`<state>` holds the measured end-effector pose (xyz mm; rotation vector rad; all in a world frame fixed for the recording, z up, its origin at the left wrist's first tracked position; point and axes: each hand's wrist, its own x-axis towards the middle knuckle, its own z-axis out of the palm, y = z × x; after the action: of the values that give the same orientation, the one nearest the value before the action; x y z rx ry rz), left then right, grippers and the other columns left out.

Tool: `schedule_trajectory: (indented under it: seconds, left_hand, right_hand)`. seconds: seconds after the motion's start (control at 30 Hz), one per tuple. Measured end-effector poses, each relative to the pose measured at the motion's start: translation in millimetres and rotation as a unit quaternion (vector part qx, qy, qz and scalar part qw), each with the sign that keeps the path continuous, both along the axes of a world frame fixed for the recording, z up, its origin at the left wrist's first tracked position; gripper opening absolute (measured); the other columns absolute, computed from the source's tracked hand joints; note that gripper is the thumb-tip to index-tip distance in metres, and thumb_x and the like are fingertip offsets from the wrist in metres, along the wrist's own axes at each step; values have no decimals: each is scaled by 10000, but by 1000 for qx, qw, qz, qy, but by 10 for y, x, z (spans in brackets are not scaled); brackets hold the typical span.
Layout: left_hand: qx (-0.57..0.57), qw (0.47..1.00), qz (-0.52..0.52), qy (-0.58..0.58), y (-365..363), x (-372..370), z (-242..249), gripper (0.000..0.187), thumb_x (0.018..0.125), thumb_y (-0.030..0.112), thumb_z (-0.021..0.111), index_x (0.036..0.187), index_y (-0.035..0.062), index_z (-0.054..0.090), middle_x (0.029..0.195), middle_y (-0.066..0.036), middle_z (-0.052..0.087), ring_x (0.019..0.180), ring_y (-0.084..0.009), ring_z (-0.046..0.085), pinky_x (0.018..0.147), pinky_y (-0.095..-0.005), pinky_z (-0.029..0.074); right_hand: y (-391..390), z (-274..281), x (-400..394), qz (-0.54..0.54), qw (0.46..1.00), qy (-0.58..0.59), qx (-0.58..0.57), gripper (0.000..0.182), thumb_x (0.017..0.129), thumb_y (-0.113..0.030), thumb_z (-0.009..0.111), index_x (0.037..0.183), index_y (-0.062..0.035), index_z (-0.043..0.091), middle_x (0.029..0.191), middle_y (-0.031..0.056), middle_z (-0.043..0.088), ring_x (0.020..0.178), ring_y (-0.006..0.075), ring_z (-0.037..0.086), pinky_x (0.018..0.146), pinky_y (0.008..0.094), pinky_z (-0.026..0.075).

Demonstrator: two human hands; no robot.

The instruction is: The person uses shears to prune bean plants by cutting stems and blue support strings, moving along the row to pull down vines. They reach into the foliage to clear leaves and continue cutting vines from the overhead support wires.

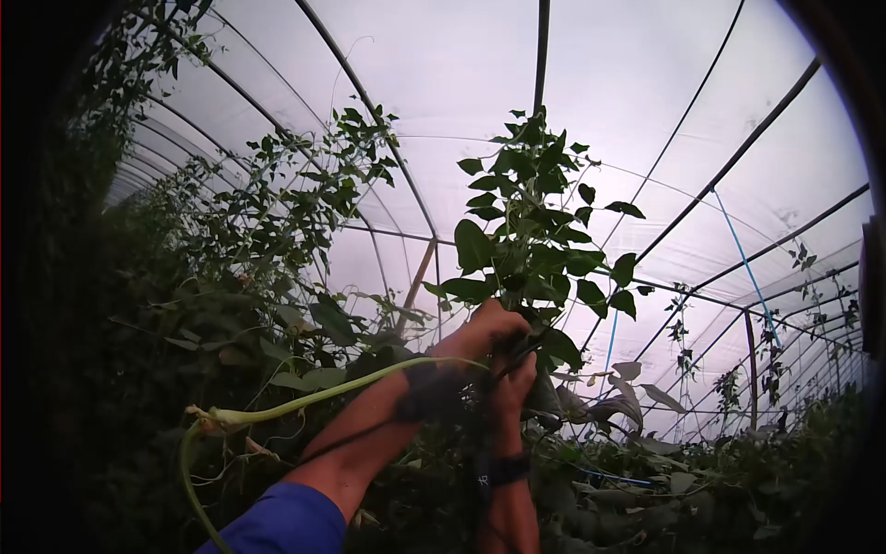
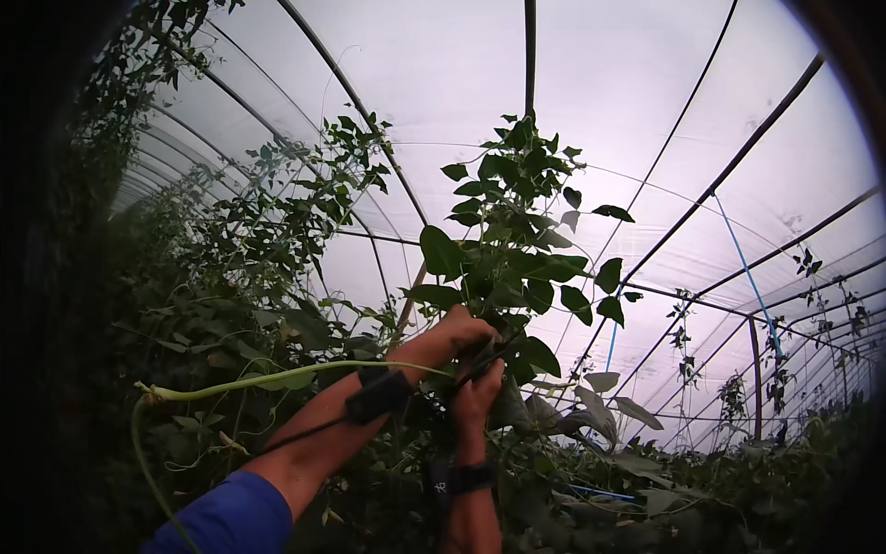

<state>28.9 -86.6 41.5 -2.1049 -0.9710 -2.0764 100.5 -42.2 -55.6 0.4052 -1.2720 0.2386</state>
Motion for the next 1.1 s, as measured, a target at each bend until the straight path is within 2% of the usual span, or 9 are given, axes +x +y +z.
schedule_trajectory:
  seconds: [0.07,0.17,0.2,0.23,0.3,0.53,0.73,0.9,1.1]
  left_hand:
    - [-34,995,-95,2,24,-55,10,276,599,126,725,774,-73,650,759,-121,646,690,-175,615,616,-303,488]
    - [222,944,-48,241,261,-173,-5,208,594,97,717,718,-45,629,697,-102,612,624,-154,578,535,-306,450]
    - [80,982,-142,97,192,-102,-14,166,605,72,672,721,-33,618,671,-105,593,594,-164,560,502,-319,426]
    - [79,982,-143,97,87,13,-49,166,605,72,672,721,-33,618,671,-105,593,594,-164,560,502,-319,426]
    - [-35,985,-105,-136,-66,224,-83,150,624,46,612,739,-49,608,686,-120,594,599,-183,559,503,-330,422]
    - [-23,958,-203,-201,245,169,-29,127,722,-6,588,788,-114,588,733,-195,599,597,-264,609,522,-379,502]
    - [44,961,-227,-151,392,113,-74,138,743,-6,581,821,-120,573,731,-193,606,606,-256,624,516,-376,513]
    - [-3,919,-266,-290,485,64,-120,220,679,22,640,831,-127,581,733,-192,609,624,-249,614,501,-356,483]
    - [-102,925,-329,-161,632,-177,-3,171,775,102,572,863,-40,610,767,-119,628,645,-193,594,610,-317,485]
  right_hand:
    - [23,-10,-18,10,1000,-11,-13,341,830,-257,632,970,18,487,867,87,573,777,133,529,674,301,440]
    - [-4,-76,5,-38,999,-5,-16,342,841,-254,615,999,19,480,867,95,576,780,150,538,684,317,446]
    - [46,-84,-2,-34,999,-12,-10,342,850,-245,594,1029,19,470,902,108,577,798,170,547,699,327,450]
    - [37,-108,8,-35,999,-12,-11,342,850,-245,594,1029,19,470,902,108,577,798,170,547,699,327,450]
    - [-15,-148,40,-82,996,-20,-11,305,855,-168,589,1035,24,434,932,163,601,850,196,590,739,322,466]
    - [203,-206,-19,-112,994,3,7,339,850,-159,582,1084,31,426,953,170,592,881,210,586,775,333,456]
    - [246,-245,-72,1,999,37,15,372,832,-154,585,1104,27,406,954,159,582,868,230,586,780,337,453]
    - [176,-289,-30,-58,998,-4,-26,327,829,-116,554,1078,21,391,932,149,577,880,228,584,772,343,458]
    - [161,-271,-25,-112,994,-16,0,350,828,-152,597,1083,8,418,911,101,563,815,185,561,718,323,459]
